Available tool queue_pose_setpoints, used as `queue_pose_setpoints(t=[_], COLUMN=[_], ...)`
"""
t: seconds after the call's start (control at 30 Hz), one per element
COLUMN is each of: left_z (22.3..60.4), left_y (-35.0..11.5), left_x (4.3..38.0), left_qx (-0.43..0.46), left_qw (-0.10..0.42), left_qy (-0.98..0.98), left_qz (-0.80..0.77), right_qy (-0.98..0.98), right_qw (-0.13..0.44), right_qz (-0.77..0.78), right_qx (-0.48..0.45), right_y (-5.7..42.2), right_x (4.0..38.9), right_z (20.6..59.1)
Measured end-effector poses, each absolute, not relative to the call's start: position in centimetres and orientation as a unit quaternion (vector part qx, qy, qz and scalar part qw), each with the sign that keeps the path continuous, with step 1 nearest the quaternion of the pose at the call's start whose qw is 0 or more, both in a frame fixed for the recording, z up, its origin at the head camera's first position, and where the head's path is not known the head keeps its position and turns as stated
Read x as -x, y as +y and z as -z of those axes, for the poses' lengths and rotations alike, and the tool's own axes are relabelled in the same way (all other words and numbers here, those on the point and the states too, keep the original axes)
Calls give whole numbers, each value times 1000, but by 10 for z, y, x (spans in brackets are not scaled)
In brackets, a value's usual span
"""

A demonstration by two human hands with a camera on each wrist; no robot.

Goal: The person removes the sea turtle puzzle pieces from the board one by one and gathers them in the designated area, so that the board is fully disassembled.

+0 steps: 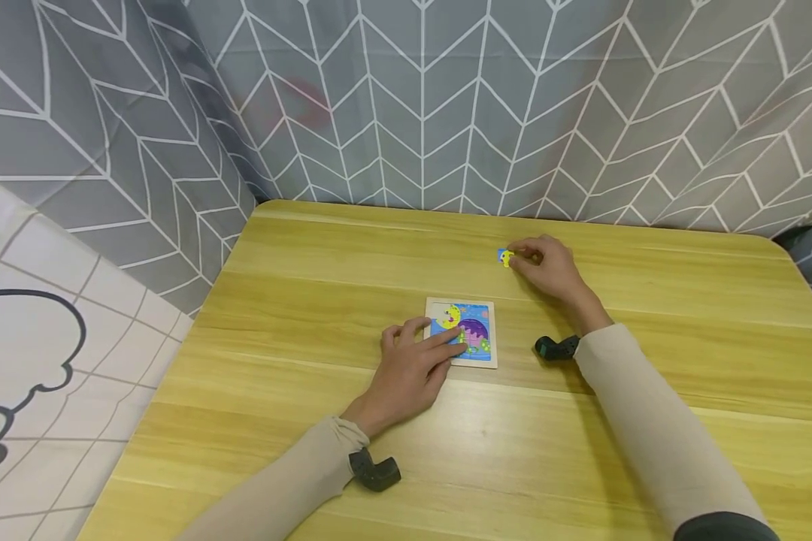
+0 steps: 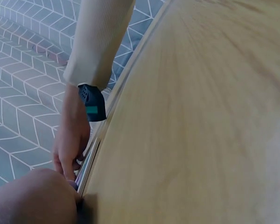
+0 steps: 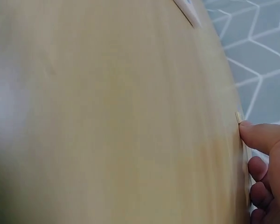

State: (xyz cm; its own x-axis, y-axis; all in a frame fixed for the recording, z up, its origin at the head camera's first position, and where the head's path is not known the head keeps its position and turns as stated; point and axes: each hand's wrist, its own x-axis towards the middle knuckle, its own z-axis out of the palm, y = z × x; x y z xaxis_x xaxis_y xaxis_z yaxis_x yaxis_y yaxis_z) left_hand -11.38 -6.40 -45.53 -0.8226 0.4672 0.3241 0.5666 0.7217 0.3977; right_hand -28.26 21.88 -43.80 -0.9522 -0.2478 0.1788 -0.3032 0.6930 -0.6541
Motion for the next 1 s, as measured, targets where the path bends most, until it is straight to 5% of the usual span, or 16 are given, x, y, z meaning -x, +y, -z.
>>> queue_pose_setpoints(t=[1.0], left_z=[455], left_y=[-65], left_x=[114], left_qx=[292], left_qw=[96], left_qy=[-918], left_qz=[250], right_qy=[-858], right_qw=[127], right_qz=[-491], right_qx=[-83], right_y=[235], right_x=[260], right_z=[446])
